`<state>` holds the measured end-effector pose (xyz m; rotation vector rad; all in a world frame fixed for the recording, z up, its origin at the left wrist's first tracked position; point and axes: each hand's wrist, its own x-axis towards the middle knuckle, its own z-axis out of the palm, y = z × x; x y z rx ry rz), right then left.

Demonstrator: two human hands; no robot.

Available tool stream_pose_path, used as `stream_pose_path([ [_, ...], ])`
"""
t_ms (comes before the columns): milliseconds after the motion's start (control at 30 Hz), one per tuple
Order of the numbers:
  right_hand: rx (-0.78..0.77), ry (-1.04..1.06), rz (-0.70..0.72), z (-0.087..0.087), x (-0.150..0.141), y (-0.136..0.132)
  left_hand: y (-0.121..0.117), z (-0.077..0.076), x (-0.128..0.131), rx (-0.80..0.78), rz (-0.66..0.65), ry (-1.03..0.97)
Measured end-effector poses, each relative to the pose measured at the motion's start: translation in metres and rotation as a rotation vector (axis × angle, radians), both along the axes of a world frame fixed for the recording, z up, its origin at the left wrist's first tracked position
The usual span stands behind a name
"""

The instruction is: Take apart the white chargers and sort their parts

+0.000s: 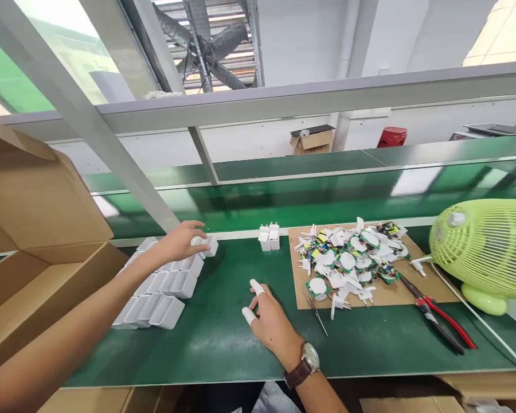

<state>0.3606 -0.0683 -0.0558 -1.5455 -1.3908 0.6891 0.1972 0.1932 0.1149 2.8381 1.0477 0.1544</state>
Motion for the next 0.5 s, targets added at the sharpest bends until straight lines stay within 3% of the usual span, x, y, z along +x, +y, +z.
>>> stream_pose_path([
  [100,-0.010,-0.041,0.026,0.009,0.002,-0.002,0.010,-0.033,0.001,-0.003,0.002,-0.018],
  [167,-0.005,-0.087,0.049,0.019,0.012,-0.006,0.010,-0.039,0.008,-0.004,-0.028,-0.042],
  [233,0.053,-0.207,0.017,0.033,0.032,-0.010,-0.001,-0.035,0.014,-0.012,-0.079,-0.070],
  [300,0.117,-0.424,-0.117,0.053,0.062,-0.015,-0.025,-0.029,0.018,-0.031,-0.167,-0.100],
  [367,0.084,-0.669,-0.302,0.074,0.097,-0.018,-0.058,-0.030,0.017,-0.047,-0.309,-0.140],
  [500,-0.087,-0.894,-0.409,0.107,0.154,-0.017,-0.119,-0.060,0.011,0.006,-0.582,-0.245],
])
